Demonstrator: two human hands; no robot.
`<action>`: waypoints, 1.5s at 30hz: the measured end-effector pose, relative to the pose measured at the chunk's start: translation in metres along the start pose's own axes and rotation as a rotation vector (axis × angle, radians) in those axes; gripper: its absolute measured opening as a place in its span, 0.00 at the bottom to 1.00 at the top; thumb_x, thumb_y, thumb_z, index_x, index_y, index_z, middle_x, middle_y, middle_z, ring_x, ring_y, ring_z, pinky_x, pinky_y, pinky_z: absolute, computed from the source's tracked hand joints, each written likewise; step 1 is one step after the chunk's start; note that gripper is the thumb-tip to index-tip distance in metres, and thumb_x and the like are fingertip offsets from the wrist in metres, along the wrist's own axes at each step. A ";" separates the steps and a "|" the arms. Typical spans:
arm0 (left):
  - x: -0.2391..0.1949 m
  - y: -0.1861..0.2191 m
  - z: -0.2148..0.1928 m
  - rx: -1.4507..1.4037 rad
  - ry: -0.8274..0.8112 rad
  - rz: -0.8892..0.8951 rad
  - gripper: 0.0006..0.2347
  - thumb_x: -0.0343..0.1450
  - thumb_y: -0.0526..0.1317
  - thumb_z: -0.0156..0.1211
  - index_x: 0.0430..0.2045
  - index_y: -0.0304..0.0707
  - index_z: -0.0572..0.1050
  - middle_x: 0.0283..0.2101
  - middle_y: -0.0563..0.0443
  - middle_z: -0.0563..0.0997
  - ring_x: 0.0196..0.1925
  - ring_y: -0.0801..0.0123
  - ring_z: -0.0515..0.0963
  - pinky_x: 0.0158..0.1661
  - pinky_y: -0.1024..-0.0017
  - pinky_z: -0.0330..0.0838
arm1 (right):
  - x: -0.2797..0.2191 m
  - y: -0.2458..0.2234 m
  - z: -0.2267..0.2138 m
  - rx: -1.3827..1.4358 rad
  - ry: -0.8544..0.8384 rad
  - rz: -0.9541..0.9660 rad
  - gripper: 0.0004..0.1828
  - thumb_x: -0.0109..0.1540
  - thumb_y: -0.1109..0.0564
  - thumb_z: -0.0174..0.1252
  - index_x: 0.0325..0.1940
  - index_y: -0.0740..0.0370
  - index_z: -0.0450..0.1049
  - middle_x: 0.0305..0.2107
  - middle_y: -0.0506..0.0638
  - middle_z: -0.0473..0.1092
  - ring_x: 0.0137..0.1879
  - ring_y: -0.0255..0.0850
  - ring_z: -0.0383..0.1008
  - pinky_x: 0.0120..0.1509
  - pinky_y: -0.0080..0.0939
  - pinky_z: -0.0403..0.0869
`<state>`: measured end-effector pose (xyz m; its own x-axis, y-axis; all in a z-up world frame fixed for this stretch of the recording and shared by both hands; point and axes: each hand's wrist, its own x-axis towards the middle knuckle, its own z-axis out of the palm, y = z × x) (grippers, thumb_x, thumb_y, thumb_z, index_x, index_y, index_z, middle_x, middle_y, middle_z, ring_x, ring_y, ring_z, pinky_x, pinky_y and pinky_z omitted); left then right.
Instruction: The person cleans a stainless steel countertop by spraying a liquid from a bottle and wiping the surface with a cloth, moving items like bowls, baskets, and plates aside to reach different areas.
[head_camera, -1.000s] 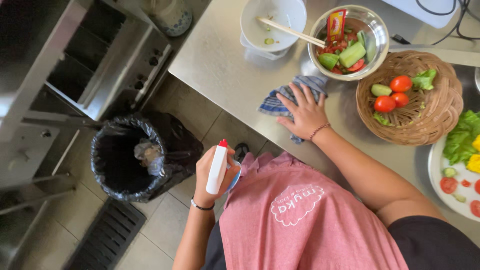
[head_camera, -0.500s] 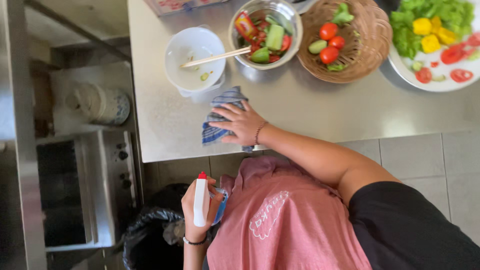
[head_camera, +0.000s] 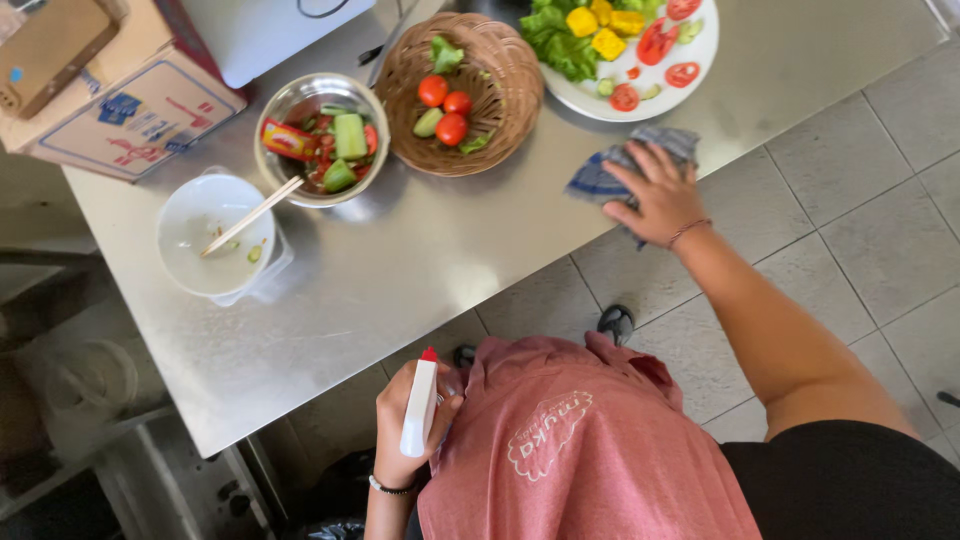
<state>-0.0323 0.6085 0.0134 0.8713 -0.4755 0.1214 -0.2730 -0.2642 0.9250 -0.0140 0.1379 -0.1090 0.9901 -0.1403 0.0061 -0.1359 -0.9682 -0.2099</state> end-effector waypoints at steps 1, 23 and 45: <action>0.006 0.004 0.015 -0.003 -0.023 -0.005 0.14 0.60 0.31 0.70 0.37 0.32 0.77 0.25 0.51 0.77 0.25 0.67 0.78 0.30 0.72 0.73 | -0.004 0.033 -0.008 0.014 0.030 0.087 0.37 0.62 0.26 0.50 0.74 0.35 0.63 0.76 0.52 0.52 0.81 0.58 0.45 0.74 0.83 0.45; 0.187 0.134 0.336 -0.131 -0.340 0.164 0.14 0.62 0.35 0.74 0.36 0.31 0.76 0.34 0.46 0.80 0.32 0.59 0.80 0.37 0.68 0.75 | 0.010 0.235 -0.034 -0.096 -0.053 -0.089 0.37 0.65 0.24 0.40 0.77 0.29 0.57 0.77 0.48 0.44 0.82 0.51 0.40 0.76 0.79 0.44; 0.399 0.134 0.408 -0.003 -0.186 0.189 0.11 0.66 0.39 0.71 0.35 0.32 0.77 0.32 0.44 0.79 0.31 0.57 0.80 0.34 0.66 0.74 | 0.124 0.349 -0.085 0.028 -0.127 -0.153 0.38 0.61 0.25 0.49 0.74 0.31 0.59 0.75 0.48 0.47 0.80 0.52 0.42 0.71 0.83 0.43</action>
<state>0.1121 0.0407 0.0393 0.7147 -0.6625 0.2242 -0.4225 -0.1536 0.8932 0.0580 -0.2354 -0.0981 0.9959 0.0366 -0.0830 0.0154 -0.9699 -0.2430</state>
